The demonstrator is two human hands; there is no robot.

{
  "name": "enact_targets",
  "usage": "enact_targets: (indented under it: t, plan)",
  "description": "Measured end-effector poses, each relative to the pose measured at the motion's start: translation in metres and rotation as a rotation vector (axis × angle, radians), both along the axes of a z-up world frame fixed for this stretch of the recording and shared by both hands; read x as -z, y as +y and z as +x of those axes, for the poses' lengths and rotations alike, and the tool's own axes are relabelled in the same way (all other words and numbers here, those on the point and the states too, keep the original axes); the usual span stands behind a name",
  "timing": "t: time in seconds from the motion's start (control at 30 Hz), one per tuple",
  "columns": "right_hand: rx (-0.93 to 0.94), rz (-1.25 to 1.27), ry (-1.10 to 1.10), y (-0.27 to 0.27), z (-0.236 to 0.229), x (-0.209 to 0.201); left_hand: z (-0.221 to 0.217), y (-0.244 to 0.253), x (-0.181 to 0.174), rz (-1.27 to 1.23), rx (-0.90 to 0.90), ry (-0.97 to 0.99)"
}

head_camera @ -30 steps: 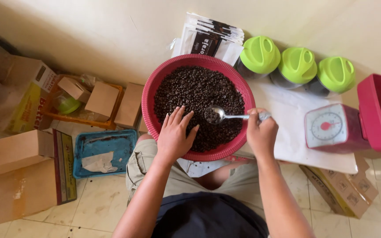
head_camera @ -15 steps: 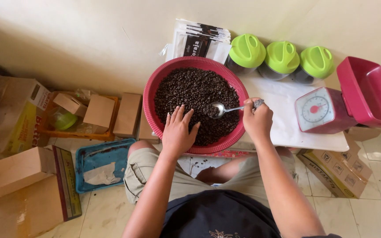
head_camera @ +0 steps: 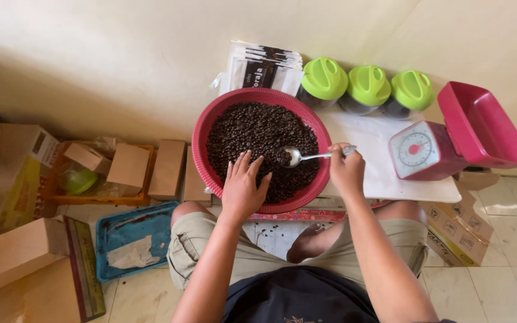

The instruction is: The person scoops roasted coffee beans from a large red bowl using a metal spoon and transfers them into a pink weighing container placed on a scale. The person repeats this scooping and pouring action multiple times.

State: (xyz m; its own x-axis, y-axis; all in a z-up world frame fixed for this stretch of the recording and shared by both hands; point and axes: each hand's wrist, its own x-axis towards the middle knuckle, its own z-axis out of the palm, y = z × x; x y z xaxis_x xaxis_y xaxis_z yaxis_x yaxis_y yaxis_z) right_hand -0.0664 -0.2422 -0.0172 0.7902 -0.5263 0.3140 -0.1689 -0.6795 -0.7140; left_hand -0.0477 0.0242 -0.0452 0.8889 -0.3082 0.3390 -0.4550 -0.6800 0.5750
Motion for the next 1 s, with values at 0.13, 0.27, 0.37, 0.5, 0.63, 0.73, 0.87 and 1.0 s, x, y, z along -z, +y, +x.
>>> enact_targets:
  t: [0.13,0.27,0.37,0.5,0.63,0.73,0.87,1.0]
  plan:
    - [-0.013,-0.043,-0.020,0.004,-0.006,-0.013,0.000,-0.001,0.001,0.020,-0.008,0.008]
    - [-0.022,-0.054,-0.049,0.000,-0.011,-0.013,-0.003,0.000,-0.005,0.010,0.006,0.036]
    - [-0.028,-0.066,-0.065,-0.003,-0.009,-0.012,-0.002,-0.002,-0.004,0.015,-0.007,0.045]
    - [-0.015,0.002,-0.054,-0.006,-0.010,-0.008,-0.002,-0.002,-0.001,0.044,-0.001,0.040]
    - [0.010,0.024,-0.050,-0.015,-0.009,0.002,-0.001,-0.003,0.001,0.051,-0.015,0.040]
    - [-0.006,0.040,-0.032,-0.012,-0.012,-0.003,0.000,-0.005,0.004,0.059,-0.016,0.051]
    - [0.005,0.055,-0.031,-0.017,-0.012,-0.004,0.001,-0.005,0.007,0.058,-0.028,0.029]
    - [-0.013,0.060,-0.038,-0.019,-0.009,-0.004,0.005,-0.008,0.013,0.045,-0.030,0.003]
